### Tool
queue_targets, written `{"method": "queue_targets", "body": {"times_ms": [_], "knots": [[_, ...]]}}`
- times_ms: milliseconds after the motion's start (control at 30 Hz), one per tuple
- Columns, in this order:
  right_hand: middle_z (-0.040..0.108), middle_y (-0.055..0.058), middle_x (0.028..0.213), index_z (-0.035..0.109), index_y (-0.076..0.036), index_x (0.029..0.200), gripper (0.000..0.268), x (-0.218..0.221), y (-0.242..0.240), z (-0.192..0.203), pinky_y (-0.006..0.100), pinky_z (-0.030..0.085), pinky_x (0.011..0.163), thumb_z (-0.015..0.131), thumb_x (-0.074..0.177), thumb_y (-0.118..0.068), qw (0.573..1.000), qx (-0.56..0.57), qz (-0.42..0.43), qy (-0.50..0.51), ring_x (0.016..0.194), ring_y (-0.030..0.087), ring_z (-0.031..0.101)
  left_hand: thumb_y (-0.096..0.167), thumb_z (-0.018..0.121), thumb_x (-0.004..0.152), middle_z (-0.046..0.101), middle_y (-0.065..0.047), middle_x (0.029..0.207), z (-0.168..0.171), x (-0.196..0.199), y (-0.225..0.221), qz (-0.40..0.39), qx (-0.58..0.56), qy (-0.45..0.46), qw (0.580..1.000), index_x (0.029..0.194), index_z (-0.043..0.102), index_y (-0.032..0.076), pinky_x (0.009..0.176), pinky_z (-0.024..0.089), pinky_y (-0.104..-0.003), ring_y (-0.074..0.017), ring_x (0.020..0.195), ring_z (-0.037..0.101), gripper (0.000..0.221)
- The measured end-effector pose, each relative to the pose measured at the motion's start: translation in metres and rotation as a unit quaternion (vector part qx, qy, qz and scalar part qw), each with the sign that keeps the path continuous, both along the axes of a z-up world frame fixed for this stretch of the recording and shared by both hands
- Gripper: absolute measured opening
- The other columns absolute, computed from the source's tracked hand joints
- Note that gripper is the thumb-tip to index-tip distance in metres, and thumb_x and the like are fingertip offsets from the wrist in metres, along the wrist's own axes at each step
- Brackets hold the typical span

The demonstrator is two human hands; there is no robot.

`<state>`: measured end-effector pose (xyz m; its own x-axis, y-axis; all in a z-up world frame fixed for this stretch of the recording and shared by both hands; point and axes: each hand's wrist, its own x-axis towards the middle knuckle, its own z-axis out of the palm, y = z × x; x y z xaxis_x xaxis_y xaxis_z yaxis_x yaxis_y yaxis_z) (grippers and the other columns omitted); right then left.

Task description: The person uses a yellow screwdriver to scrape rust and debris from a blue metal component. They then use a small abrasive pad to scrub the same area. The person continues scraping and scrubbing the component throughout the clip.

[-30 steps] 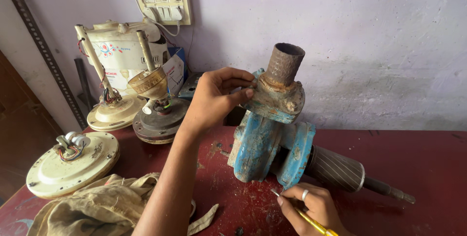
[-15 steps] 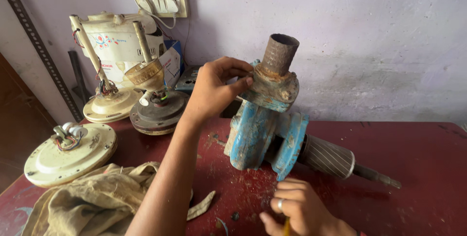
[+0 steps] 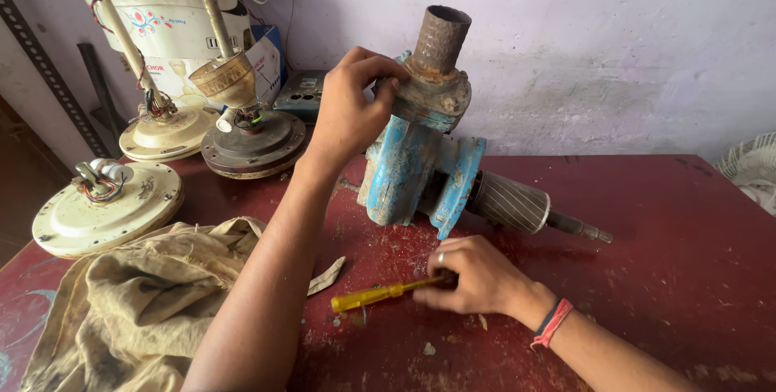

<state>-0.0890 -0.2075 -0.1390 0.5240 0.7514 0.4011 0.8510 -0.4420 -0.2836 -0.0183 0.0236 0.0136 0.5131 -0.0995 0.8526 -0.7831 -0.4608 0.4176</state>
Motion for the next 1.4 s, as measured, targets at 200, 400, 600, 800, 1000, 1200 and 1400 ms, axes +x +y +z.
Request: {"method": "queue_targets", "body": {"times_ms": [200, 400, 600, 800, 1000, 1200, 1400], "knots": [[0.068, 0.011, 0.073, 0.070, 0.000, 0.095, 0.037, -0.003, -0.013, 0.012, 0.042, 0.058, 0.067, 0.050, 0.104, -0.030, 0.916, -0.189, -0.331, 0.124, 0.061, 0.025, 0.067, 0.006, 0.068, 0.093, 0.069, -0.010, 0.115, -0.005, -0.012, 0.005, -0.035, -0.004, 0.007, 0.999, 0.106, 0.078, 0.006, 0.093, 0.054, -0.037, -0.0241, 0.105, 0.069, 0.016], [0.052, 0.046, 0.126, 0.057, 0.013, 0.122, 0.059, 0.005, -0.022, -0.012, 0.068, 0.034, 0.108, 0.042, 0.103, -0.040, 0.919, -0.221, -0.326, -0.001, 0.124, 0.059, 0.051, 0.007, 0.070, 0.093, 0.066, -0.011, 0.126, -0.011, -0.017, 0.009, -0.047, 0.006, 0.003, 0.999, 0.106, 0.078, 0.007, 0.101, 0.051, -0.038, -0.0260, 0.118, 0.065, 0.015], [0.045, 0.040, 0.142, 0.045, 0.007, 0.143, 0.074, 0.022, -0.026, -0.027, 0.071, 0.016, 0.119, 0.031, 0.105, -0.055, 0.876, -0.218, -0.403, 0.147, 0.142, 0.054, 0.037, 0.008, 0.071, 0.091, 0.066, -0.010, 0.125, -0.012, -0.015, 0.011, -0.053, -0.006, 0.012, 0.999, 0.104, 0.078, 0.007, 0.100, 0.052, -0.038, -0.0256, 0.117, 0.066, 0.015], [0.043, 0.038, 0.148, 0.049, 0.004, 0.143, 0.078, 0.028, -0.021, -0.034, 0.073, 0.010, 0.121, 0.035, 0.103, -0.062, 0.862, -0.208, -0.433, 0.163, 0.146, 0.053, 0.035, 0.012, 0.076, 0.091, 0.063, -0.011, 0.129, -0.014, -0.015, 0.009, -0.053, 0.012, -0.013, 0.998, 0.106, 0.078, 0.006, 0.104, 0.052, -0.039, -0.0263, 0.118, 0.066, 0.016], [0.047, 0.035, 0.145, 0.050, 0.004, 0.142, 0.078, 0.034, -0.022, -0.019, 0.067, 0.018, 0.119, 0.035, 0.100, -0.061, 0.865, -0.193, -0.434, 0.162, 0.140, 0.048, 0.044, 0.018, 0.088, 0.082, 0.057, -0.011, 0.130, -0.019, -0.018, 0.005, -0.064, 0.035, -0.035, 0.997, 0.109, 0.070, 0.007, 0.100, 0.056, -0.038, -0.0270, 0.112, 0.069, 0.034], [0.060, 0.035, 0.130, 0.046, 0.005, 0.146, 0.066, 0.012, -0.032, 0.000, 0.047, 0.050, 0.105, 0.043, 0.104, -0.046, 0.873, -0.215, -0.413, 0.145, 0.119, 0.042, 0.064, 0.016, 0.088, 0.084, 0.055, -0.012, 0.134, -0.022, -0.015, -0.001, -0.043, 0.029, -0.055, 0.997, 0.112, 0.068, 0.008, 0.103, 0.054, -0.040, -0.0298, 0.118, 0.066, 0.036], [0.067, 0.020, 0.127, 0.062, -0.007, 0.136, 0.057, -0.007, -0.035, 0.012, 0.037, 0.062, 0.091, 0.057, 0.081, 0.005, 0.902, -0.216, -0.365, 0.074, 0.102, 0.030, 0.074, 0.017, 0.088, 0.084, 0.055, -0.012, 0.134, -0.024, -0.012, 0.002, -0.037, 0.031, -0.042, 0.998, 0.112, 0.069, 0.008, 0.103, 0.053, -0.041, -0.0297, 0.119, 0.065, 0.036]]}}
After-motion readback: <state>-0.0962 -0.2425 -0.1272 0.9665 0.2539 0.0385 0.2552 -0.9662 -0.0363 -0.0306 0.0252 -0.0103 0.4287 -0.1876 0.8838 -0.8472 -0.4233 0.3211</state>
